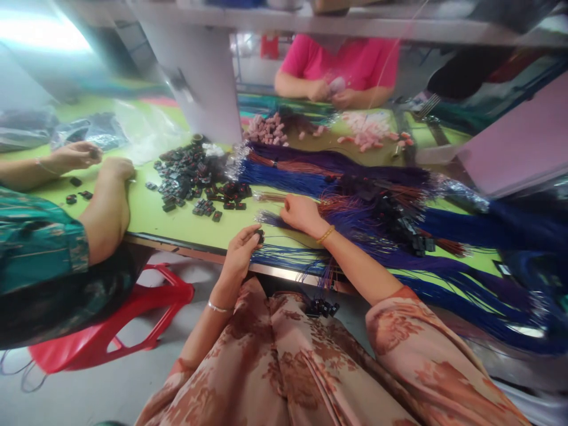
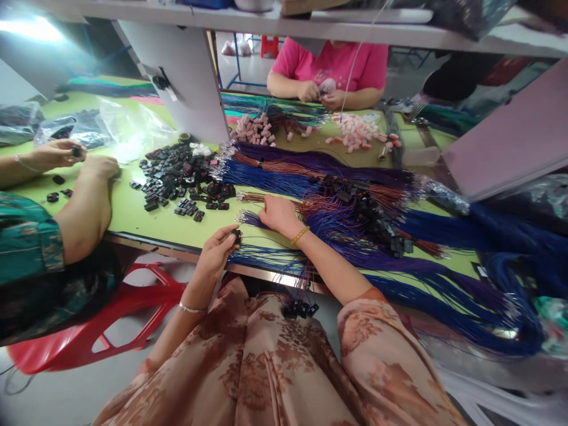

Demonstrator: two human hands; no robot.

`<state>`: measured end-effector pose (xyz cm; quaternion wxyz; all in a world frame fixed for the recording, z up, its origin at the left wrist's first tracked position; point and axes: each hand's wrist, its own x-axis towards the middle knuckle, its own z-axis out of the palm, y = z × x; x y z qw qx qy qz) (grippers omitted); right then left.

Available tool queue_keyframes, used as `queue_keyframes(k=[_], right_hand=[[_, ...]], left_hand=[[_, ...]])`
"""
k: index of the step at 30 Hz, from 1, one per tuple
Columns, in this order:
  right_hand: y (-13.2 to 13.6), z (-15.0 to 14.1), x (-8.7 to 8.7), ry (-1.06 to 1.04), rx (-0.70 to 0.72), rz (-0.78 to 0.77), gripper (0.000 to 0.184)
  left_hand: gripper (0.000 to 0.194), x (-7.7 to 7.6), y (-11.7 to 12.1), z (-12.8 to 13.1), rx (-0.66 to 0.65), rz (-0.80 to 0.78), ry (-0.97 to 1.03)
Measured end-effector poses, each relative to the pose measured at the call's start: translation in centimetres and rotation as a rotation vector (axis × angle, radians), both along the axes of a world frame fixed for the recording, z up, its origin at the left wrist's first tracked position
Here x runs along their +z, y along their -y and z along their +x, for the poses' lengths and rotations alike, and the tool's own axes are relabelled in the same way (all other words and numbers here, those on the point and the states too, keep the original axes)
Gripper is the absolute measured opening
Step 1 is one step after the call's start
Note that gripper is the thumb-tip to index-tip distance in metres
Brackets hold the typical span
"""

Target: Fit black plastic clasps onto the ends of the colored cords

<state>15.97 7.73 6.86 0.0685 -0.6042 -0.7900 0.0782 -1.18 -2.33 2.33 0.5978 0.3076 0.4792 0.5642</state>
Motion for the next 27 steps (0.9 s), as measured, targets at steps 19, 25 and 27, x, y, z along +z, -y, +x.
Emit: queue_keyframes(k=[19, 25, 27], right_hand=[[4.6, -0.5, -0.7, -0.82, 0.277, -0.164, 0.013], [5.3, -0.3, -1.1, -0.744, 0.269, -0.121, 0.011], [5.4, -0.3, -1.1, -0.727, 0.266, -0.115, 0.011]], left_hand=[[0.029, 0.1, -0.2, 1.1, -0.034, -0.026, 0.303], [0.028, -0.2, -0.3, 1.1, -0.052, -0.015, 0.299], [0.027, -0.2, -0.3, 1.1, -0.047, -0.028, 0.315]])
